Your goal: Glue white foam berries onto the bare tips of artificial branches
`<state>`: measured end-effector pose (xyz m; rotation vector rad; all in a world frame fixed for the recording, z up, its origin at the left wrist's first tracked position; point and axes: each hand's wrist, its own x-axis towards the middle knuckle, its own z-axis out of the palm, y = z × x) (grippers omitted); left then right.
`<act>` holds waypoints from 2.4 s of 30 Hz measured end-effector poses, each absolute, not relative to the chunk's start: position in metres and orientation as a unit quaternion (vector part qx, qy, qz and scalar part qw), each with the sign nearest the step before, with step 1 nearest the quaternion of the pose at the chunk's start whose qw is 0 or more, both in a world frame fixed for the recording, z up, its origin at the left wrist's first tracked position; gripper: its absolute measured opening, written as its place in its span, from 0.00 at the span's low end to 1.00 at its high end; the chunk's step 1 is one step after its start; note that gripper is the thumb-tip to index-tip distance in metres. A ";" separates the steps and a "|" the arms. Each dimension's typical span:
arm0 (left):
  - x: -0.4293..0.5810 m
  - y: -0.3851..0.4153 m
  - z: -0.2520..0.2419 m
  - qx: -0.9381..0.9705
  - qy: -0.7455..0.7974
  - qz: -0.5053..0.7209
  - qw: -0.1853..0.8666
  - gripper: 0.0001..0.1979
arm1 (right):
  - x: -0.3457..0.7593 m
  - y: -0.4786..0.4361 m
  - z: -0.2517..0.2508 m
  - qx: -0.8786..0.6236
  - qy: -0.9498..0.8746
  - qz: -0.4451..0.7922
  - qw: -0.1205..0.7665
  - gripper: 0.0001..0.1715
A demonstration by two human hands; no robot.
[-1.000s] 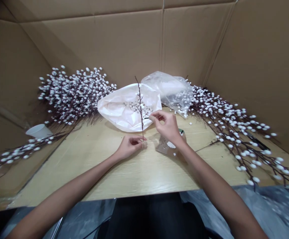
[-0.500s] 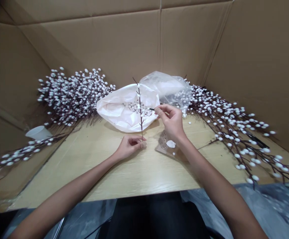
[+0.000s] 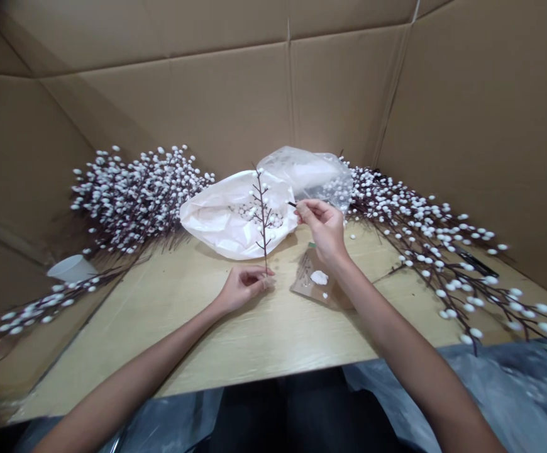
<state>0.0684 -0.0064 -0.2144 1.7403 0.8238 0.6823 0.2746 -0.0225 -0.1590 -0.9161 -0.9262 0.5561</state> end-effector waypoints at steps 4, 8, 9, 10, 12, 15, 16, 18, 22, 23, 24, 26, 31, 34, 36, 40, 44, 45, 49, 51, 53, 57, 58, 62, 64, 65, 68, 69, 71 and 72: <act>0.068 -0.008 -0.212 0.731 0.341 0.279 0.522 0.14 | 0.276 -0.020 -0.160 -0.418 -0.409 0.244 0.773 0.15; 0.068 -0.010 -0.211 0.735 0.341 0.271 0.519 0.14 | 0.275 -0.021 -0.159 -0.432 -0.401 0.245 0.770 0.13; 0.068 -0.010 -0.211 0.736 0.341 0.269 0.520 0.14 | 0.274 -0.021 -0.158 -0.434 -0.403 0.247 0.767 0.13; 0.068 -0.010 -0.211 0.736 0.340 0.266 0.521 0.14 | 0.274 -0.021 -0.158 -0.433 -0.406 0.248 0.765 0.13; 0.068 -0.010 -0.211 0.739 0.335 0.263 0.521 0.14 | 0.273 -0.022 -0.158 -0.429 -0.413 0.251 0.763 0.12; 0.068 -0.010 -0.212 0.747 0.326 0.264 0.516 0.14 | 0.271 -0.022 -0.158 -0.423 -0.430 0.250 0.757 0.12; 0.068 -0.010 -0.212 0.749 0.324 0.265 0.513 0.15 | 0.270 -0.023 -0.157 -0.425 -0.436 0.247 0.754 0.12; 0.068 -0.010 -0.212 0.753 0.322 0.266 0.509 0.14 | 0.269 -0.024 -0.157 -0.433 -0.444 0.241 0.747 0.12; 0.068 -0.011 -0.212 0.753 0.321 0.263 0.510 0.15 | 0.267 -0.025 -0.158 -0.440 -0.446 0.240 0.742 0.12; 0.068 -0.011 -0.212 0.753 0.322 0.263 0.510 0.15 | 0.267 -0.025 -0.158 -0.440 -0.446 0.242 0.741 0.12; 0.067 -0.011 -0.212 0.753 0.322 0.263 0.509 0.15 | 0.267 -0.025 -0.158 -0.440 -0.447 0.244 0.740 0.12; 0.067 -0.011 -0.212 0.755 0.322 0.265 0.506 0.15 | 0.268 -0.024 -0.159 -0.441 -0.447 0.244 0.739 0.12; 0.067 -0.009 -0.212 0.757 0.321 0.262 0.505 0.14 | 0.271 -0.024 -0.157 -0.435 -0.424 0.249 0.754 0.12; 0.067 -0.009 -0.212 0.758 0.320 0.263 0.503 0.14 | 0.270 -0.025 -0.156 -0.428 -0.430 0.254 0.753 0.11; 0.067 -0.010 -0.211 0.760 0.320 0.264 0.500 0.14 | 0.269 -0.026 -0.156 -0.427 -0.438 0.256 0.748 0.11; 0.067 -0.011 -0.211 0.761 0.322 0.265 0.496 0.14 | 0.268 -0.026 -0.156 -0.428 -0.439 0.258 0.747 0.11; 0.068 -0.010 -0.211 0.758 0.322 0.264 0.501 0.14 | 0.269 -0.026 -0.157 -0.435 -0.443 0.251 0.743 0.12; 0.068 -0.010 -0.211 0.757 0.323 0.264 0.503 0.14 | 0.270 -0.026 -0.158 -0.437 -0.445 0.250 0.740 0.12; 0.068 -0.011 -0.210 0.756 0.327 0.264 0.502 0.12 | 0.270 -0.025 -0.159 -0.435 -0.448 0.252 0.739 0.11; 0.069 -0.011 -0.209 0.759 0.325 0.262 0.500 0.12 | 0.270 -0.025 -0.159 -0.432 -0.445 0.251 0.743 0.11; 0.069 -0.011 -0.209 0.759 0.323 0.262 0.500 0.12 | 0.269 -0.025 -0.158 -0.429 -0.438 0.249 0.750 0.11; 0.068 -0.011 -0.210 0.757 0.326 0.260 0.503 0.13 | 0.270 -0.025 -0.157 -0.429 -0.421 0.256 0.757 0.10; 0.068 -0.011 -0.211 0.757 0.326 0.261 0.502 0.13 | 0.271 -0.025 -0.156 -0.427 -0.416 0.259 0.759 0.10; 0.067 -0.010 -0.211 0.760 0.321 0.266 0.499 0.13 | 0.274 -0.024 -0.155 -0.404 -0.400 0.276 0.775 0.10; 0.067 -0.010 -0.212 0.760 0.320 0.267 0.500 0.12 | 0.276 -0.023 -0.155 -0.389 -0.387 0.290 0.784 0.11; 0.067 -0.010 -0.212 0.759 0.320 0.267 0.501 0.13 | 0.276 -0.023 -0.155 -0.382 -0.378 0.297 0.789 0.12; 0.068 -0.011 -0.212 0.755 0.324 0.268 0.503 0.14 | 0.279 -0.023 -0.154 -0.370 -0.352 0.311 0.801 0.15; 0.067 -0.011 -0.212 0.754 0.325 0.268 0.503 0.14 | 0.280 -0.023 -0.153 -0.368 -0.347 0.313 0.804 0.16; 0.067 -0.010 -0.213 0.755 0.327 0.266 0.503 0.15 | 0.282 -0.023 -0.152 -0.363 -0.339 0.313 0.809 0.16; 0.067 -0.010 -0.213 0.757 0.327 0.263 0.501 0.15 | 0.284 -0.023 -0.151 -0.361 -0.338 0.311 0.812 0.17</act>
